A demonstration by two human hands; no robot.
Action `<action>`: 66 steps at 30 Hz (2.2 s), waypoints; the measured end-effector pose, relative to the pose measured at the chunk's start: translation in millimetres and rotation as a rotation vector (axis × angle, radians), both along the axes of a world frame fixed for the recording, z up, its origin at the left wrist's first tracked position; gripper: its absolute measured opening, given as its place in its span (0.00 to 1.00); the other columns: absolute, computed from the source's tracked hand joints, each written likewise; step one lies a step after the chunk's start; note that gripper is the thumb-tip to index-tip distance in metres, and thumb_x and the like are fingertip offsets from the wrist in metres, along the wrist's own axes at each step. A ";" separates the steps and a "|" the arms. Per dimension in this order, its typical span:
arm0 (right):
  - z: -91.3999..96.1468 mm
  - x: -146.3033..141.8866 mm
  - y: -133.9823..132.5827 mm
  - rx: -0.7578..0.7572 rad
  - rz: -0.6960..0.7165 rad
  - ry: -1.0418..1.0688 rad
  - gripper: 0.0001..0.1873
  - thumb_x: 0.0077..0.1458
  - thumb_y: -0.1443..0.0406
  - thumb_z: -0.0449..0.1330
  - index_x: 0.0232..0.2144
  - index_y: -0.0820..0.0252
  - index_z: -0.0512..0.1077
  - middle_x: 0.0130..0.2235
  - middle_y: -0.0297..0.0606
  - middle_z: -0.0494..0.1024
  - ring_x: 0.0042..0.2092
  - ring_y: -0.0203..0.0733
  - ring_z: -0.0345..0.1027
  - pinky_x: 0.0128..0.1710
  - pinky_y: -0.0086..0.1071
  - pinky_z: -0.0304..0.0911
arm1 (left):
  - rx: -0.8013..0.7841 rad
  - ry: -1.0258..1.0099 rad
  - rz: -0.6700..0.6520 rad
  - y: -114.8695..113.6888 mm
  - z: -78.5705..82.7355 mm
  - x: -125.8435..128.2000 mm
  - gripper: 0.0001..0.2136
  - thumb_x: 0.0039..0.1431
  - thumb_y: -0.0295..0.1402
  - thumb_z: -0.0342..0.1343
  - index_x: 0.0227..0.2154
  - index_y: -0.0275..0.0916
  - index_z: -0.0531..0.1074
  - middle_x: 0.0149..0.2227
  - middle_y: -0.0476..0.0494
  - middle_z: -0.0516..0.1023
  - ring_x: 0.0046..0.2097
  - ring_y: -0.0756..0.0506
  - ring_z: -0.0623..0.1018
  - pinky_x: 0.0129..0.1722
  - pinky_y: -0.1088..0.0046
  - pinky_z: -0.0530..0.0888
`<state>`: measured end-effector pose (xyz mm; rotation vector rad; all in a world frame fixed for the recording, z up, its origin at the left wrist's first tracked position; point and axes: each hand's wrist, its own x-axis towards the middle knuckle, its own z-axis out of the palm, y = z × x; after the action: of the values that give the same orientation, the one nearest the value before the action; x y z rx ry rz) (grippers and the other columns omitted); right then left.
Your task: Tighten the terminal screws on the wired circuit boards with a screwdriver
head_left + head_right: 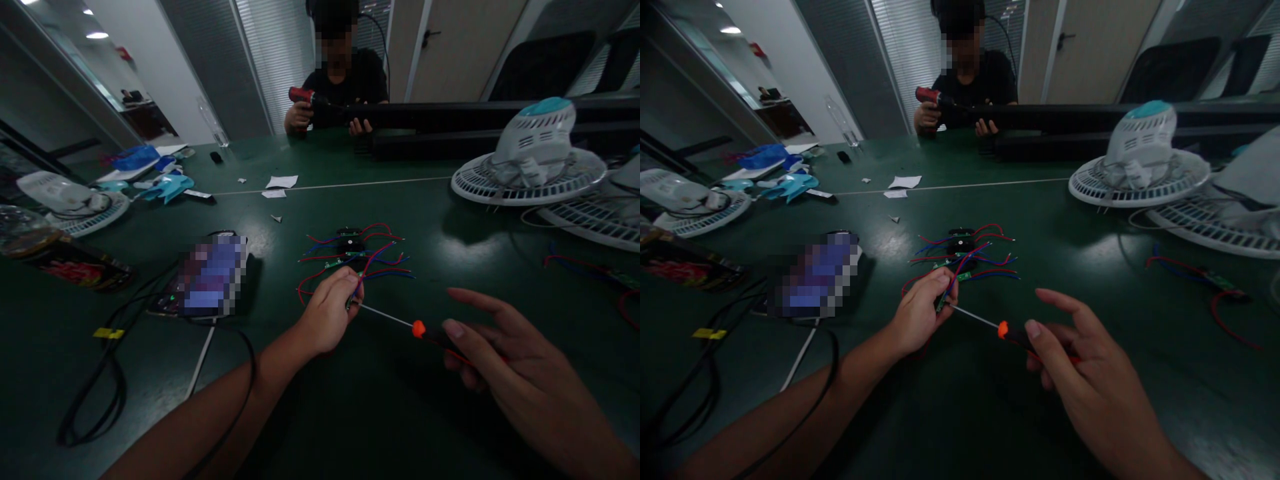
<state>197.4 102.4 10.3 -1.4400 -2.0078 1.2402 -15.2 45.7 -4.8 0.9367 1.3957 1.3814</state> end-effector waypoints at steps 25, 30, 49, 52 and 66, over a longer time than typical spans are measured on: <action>-1.0 3.1 -1.4 -0.050 0.009 0.035 0.36 0.50 0.42 0.57 0.56 0.52 0.63 0.24 0.34 0.79 0.24 0.44 0.72 0.19 0.33 0.64 | -0.011 0.022 -0.008 -1.2 3.7 0.1 0.12 0.60 0.36 0.43 0.23 0.38 0.64 0.21 0.53 0.61 0.22 0.53 0.62 0.21 0.78 0.59; 3.0 0.2 -1.8 -0.182 -0.015 0.044 0.34 0.56 0.41 0.50 0.57 0.51 0.65 0.28 0.39 0.80 0.29 0.48 0.76 0.22 0.36 0.67 | -0.010 0.017 -0.010 -1.3 0.9 -0.1 0.12 0.61 0.36 0.43 0.24 0.38 0.64 0.21 0.53 0.61 0.22 0.53 0.62 0.21 0.78 0.59; 1.6 -2.4 -2.9 -0.021 0.080 0.026 0.33 0.55 0.44 0.53 0.55 0.58 0.64 0.20 0.32 0.76 0.19 0.39 0.66 0.17 0.32 0.63 | -0.024 -0.009 0.000 -1.5 2.0 0.7 0.12 0.60 0.36 0.43 0.24 0.38 0.64 0.21 0.53 0.61 0.23 0.53 0.62 0.21 0.79 0.58; 1.8 -2.7 -2.6 -0.003 0.084 0.023 0.33 0.55 0.44 0.53 0.55 0.57 0.64 0.21 0.33 0.77 0.19 0.40 0.67 0.18 0.32 0.63 | -0.021 -0.014 -0.001 -0.8 1.2 0.4 0.12 0.60 0.36 0.43 0.24 0.38 0.64 0.21 0.53 0.61 0.23 0.53 0.62 0.21 0.79 0.58; 0.8 1.2 -2.5 -0.009 0.079 0.016 0.34 0.54 0.44 0.55 0.56 0.58 0.65 0.29 0.39 0.82 0.22 0.41 0.71 0.21 0.35 0.67 | -0.032 0.011 -0.002 -1.1 3.4 0.1 0.12 0.60 0.37 0.43 0.24 0.38 0.64 0.21 0.53 0.61 0.23 0.53 0.62 0.21 0.79 0.59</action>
<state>198.6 100.0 11.1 -1.3626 -2.0694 1.2903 -15.1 44.6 -1.4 0.9261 1.4205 1.3501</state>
